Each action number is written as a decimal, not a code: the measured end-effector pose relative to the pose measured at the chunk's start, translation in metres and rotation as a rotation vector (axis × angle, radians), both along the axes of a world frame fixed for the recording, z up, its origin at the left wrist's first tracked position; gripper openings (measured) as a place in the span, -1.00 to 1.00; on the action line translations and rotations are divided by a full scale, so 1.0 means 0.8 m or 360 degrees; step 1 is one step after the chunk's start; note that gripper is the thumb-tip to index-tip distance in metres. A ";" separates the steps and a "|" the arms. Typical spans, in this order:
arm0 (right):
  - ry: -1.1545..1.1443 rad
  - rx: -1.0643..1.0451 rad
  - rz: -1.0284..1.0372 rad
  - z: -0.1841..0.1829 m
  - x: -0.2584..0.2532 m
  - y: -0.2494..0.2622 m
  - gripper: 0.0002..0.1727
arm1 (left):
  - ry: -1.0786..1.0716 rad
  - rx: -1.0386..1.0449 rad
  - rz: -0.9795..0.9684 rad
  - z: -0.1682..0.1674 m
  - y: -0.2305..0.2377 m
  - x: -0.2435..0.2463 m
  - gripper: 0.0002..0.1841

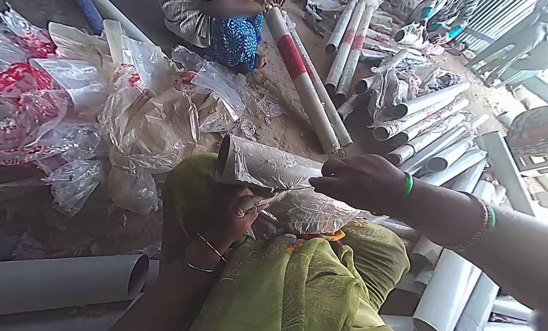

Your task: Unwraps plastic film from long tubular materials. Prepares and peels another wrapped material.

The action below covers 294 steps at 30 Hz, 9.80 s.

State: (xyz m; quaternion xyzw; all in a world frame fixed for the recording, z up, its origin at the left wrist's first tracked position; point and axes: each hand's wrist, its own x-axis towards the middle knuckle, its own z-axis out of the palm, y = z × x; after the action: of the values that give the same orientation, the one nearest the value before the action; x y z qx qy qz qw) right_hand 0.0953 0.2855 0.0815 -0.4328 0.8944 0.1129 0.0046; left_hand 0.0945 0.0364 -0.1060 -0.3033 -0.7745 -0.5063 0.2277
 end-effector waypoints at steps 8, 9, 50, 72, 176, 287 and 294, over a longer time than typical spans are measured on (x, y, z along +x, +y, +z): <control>0.0105 -0.0231 -0.0405 0.027 0.037 0.069 -0.77 | 0.0043 -0.0015 0.0027 -0.001 0.002 0.002 -0.76; 0.0108 -0.0356 -0.0459 0.027 0.045 0.071 -0.75 | 0.0068 -0.0041 0.0038 0.001 0.002 0.003 -0.76; 0.0079 -0.1129 -0.0650 -0.072 0.109 0.142 -0.73 | -0.0206 -0.1328 0.0412 0.126 0.057 0.056 -0.43; -0.0005 -0.1194 -0.0654 -0.066 0.095 0.103 -0.67 | -0.0143 -0.0739 0.0434 0.069 0.066 0.031 -0.87; -0.0547 0.0904 -0.0460 0.054 0.002 -0.113 -0.67 | 0.0314 -0.0330 0.0183 0.014 0.038 0.008 -0.79; -0.0611 -0.2824 -0.1489 -0.225 0.147 0.129 -0.76 | 0.0575 -0.1232 0.0281 0.143 0.061 -0.088 -0.70; -0.0558 -0.3036 -0.1416 -0.228 0.154 0.135 -0.80 | 0.0882 -0.1148 0.0218 0.155 0.052 -0.061 -0.62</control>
State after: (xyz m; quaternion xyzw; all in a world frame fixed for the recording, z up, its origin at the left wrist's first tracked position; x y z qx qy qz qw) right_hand 0.2183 0.3934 -0.1005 0.0979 0.6776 -0.7095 -0.1666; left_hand 0.0461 0.0781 0.0179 -0.4353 -0.8293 -0.0879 0.3390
